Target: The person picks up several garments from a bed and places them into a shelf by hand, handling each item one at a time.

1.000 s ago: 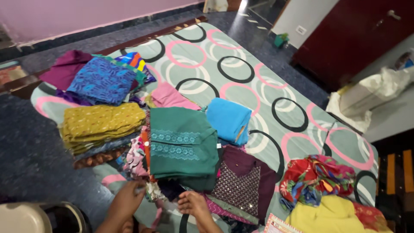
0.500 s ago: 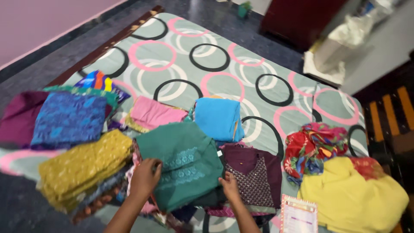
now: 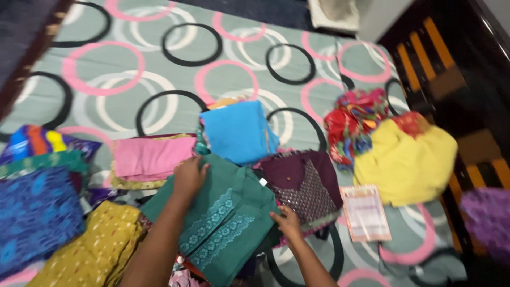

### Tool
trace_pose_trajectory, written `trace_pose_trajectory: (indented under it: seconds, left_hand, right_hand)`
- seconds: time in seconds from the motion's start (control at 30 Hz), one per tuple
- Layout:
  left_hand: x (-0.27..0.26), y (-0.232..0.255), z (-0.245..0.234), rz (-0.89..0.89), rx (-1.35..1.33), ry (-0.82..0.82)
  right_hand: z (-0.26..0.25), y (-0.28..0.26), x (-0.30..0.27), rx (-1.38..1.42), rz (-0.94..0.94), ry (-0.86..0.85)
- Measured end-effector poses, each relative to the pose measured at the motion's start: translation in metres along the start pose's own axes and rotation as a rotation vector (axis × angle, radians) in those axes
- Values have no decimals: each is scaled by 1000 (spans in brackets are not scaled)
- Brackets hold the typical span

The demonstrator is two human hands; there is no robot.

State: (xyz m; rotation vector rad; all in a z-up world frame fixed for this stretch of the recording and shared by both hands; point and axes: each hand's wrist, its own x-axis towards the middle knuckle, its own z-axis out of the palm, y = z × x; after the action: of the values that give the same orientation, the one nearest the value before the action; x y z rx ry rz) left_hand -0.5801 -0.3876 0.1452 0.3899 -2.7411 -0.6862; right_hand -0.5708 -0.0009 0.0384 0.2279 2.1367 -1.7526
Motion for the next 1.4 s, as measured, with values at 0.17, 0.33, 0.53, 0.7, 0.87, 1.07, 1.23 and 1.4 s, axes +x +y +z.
trace_pose_trajectory:
  seconds: [0.17, 0.33, 0.53, 0.7, 0.87, 1.07, 1.23, 1.4]
  left_hand:
    - [37, 1, 19, -161, -20, -279]
    - [69, -53, 29, -52, -285, -422]
    - [69, -67, 24, -58, -489, -370]
    - [60, -19, -1, -200, -45, -278]
    - [55, -11, -11, -261, 7, -227]
    - [47, -86, 24, -454, -105, -392]
    - [19, -140, 12, -458, -383, -563]
    - [-1, -138, -23, -493, -460, -706]
  right_hand:
    - [3, -18, -17, 32, 177, 57]
    - [8, -60, -35, 56, 67, 10]
    - [13, -68, -18, 159, 144, -20]
    - [18, -28, 11, 55, 46, -18]
    - [9, -41, -10, 358, 189, -33]
    - [18, -10, -20, 236, 263, 230]
    - [23, -3, -70, 314, 270, 171]
    - [32, -5, -67, 258, 211, 110]
